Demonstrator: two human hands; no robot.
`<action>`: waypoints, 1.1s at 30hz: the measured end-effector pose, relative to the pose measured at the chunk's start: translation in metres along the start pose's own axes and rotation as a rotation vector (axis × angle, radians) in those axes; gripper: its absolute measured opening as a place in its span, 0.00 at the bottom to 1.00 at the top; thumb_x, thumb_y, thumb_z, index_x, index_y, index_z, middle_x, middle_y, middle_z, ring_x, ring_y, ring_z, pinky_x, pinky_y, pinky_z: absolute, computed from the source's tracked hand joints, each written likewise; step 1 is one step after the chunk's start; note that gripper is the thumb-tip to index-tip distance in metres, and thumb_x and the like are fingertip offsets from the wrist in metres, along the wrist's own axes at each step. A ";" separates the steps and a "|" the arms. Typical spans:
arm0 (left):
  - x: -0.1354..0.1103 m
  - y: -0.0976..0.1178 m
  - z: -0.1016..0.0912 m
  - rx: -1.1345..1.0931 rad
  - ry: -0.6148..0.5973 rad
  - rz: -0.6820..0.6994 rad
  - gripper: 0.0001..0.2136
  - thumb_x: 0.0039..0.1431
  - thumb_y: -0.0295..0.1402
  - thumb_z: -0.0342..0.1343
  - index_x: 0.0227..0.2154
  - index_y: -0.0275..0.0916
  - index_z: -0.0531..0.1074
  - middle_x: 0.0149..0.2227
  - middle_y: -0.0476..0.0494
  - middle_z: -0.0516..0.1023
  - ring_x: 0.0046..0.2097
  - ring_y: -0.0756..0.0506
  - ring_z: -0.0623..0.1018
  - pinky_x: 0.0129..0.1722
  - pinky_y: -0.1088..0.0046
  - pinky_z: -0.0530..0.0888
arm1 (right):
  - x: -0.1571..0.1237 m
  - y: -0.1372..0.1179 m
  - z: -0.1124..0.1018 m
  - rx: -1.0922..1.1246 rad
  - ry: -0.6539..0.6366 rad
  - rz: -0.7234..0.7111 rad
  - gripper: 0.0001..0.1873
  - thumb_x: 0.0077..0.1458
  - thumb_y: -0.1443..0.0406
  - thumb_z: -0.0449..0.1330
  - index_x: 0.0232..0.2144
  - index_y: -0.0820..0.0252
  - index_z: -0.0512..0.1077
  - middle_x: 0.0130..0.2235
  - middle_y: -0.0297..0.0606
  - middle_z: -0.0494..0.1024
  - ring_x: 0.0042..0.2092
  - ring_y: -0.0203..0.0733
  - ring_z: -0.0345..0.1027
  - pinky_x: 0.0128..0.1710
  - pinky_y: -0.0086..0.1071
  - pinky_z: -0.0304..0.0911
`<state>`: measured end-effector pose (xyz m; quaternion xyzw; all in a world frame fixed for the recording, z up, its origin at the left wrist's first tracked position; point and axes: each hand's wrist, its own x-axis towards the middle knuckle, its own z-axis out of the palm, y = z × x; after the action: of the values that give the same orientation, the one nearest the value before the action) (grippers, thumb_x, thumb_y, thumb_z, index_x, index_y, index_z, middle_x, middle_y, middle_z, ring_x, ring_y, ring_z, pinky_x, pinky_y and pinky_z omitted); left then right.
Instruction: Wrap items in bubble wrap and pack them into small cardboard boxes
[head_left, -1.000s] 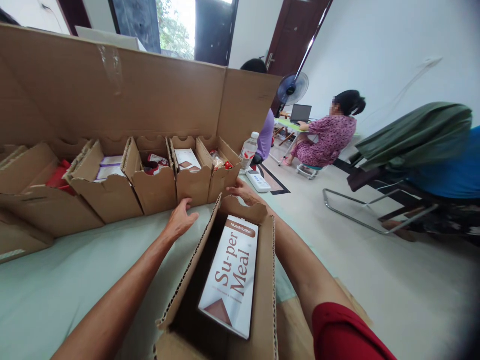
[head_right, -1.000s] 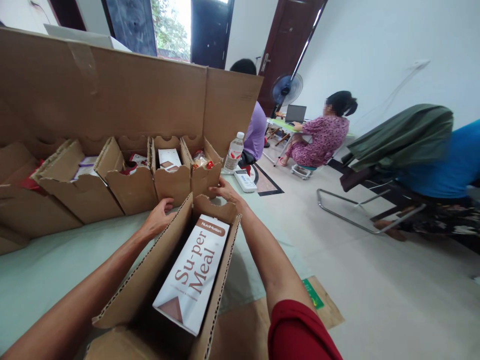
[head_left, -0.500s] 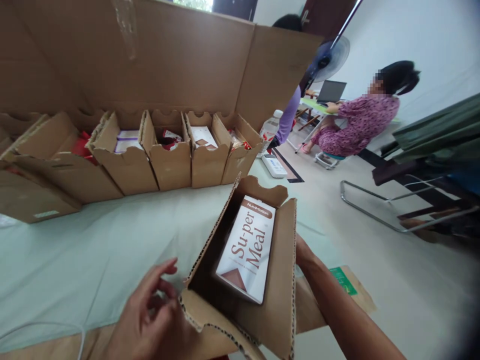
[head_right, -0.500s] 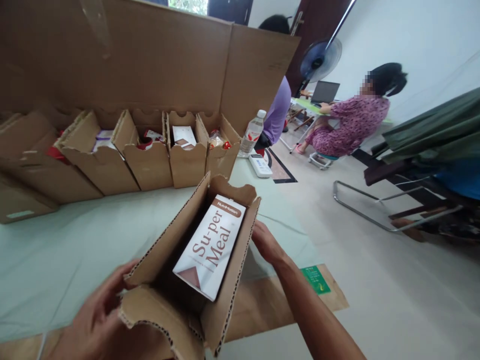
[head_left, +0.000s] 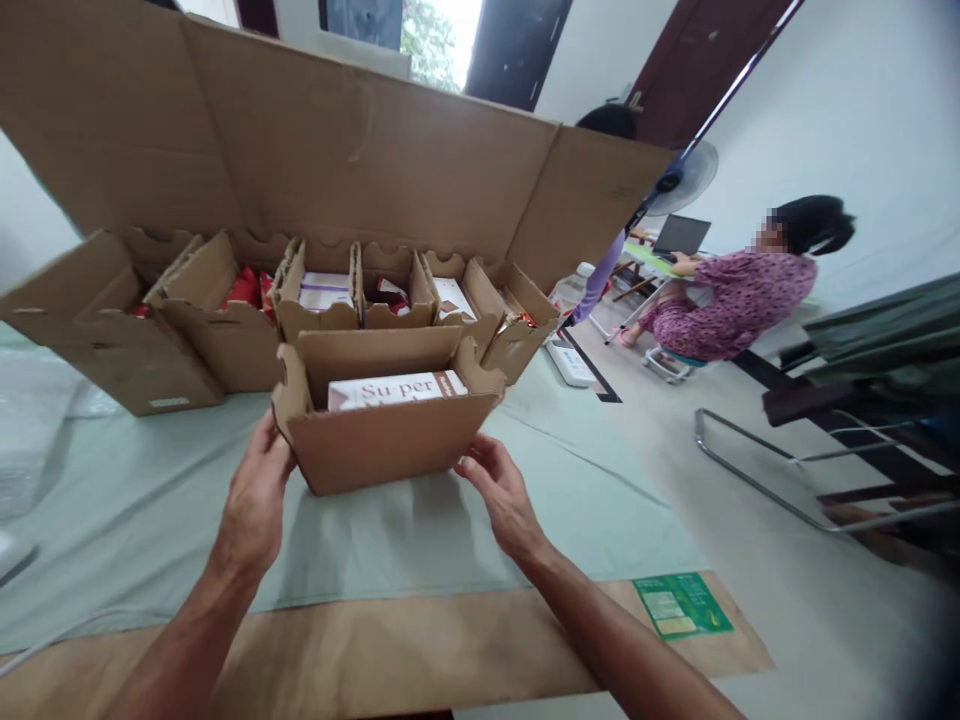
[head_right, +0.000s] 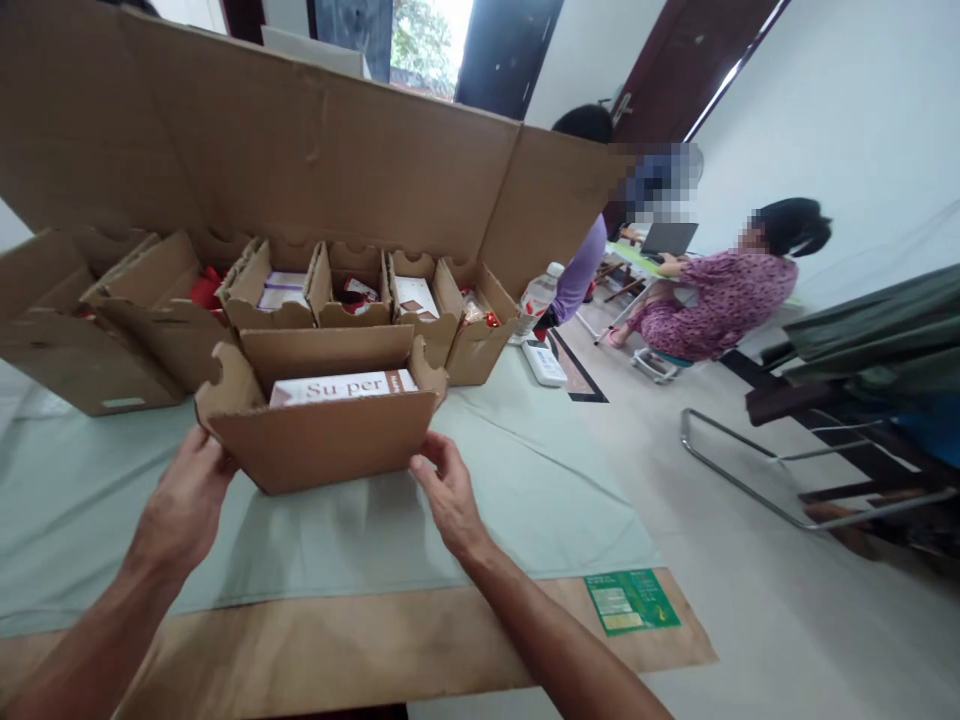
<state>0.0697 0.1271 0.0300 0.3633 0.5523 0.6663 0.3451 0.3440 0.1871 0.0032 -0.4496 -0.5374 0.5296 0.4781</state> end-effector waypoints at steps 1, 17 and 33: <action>0.005 0.000 -0.004 -0.064 0.016 -0.008 0.28 0.65 0.50 0.53 0.64 0.44 0.67 0.64 0.40 0.73 0.63 0.37 0.72 0.63 0.56 0.69 | 0.003 0.002 0.005 -0.021 -0.035 0.005 0.28 0.56 0.49 0.69 0.54 0.54 0.70 0.58 0.46 0.76 0.60 0.52 0.71 0.59 0.49 0.68; 0.021 -0.022 -0.021 0.058 0.025 -0.038 0.40 0.52 0.41 0.66 0.67 0.40 0.59 0.67 0.33 0.67 0.69 0.32 0.65 0.69 0.47 0.63 | 0.080 0.024 0.058 -0.168 -0.232 -0.124 0.25 0.56 0.55 0.63 0.54 0.55 0.73 0.53 0.43 0.81 0.54 0.50 0.75 0.53 0.41 0.71; -0.063 -0.019 -0.058 0.907 -0.546 0.018 0.29 0.60 0.34 0.59 0.65 0.39 0.69 0.71 0.30 0.64 0.74 0.28 0.58 0.72 0.36 0.54 | 0.024 0.020 0.082 -0.518 -0.266 -0.156 0.15 0.62 0.55 0.59 0.41 0.55 0.80 0.40 0.43 0.85 0.42 0.48 0.80 0.45 0.41 0.75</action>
<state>0.0519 0.0478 -0.0022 0.6410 0.6721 0.2444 0.2788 0.2588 0.1997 -0.0145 -0.4406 -0.7456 0.3908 0.3118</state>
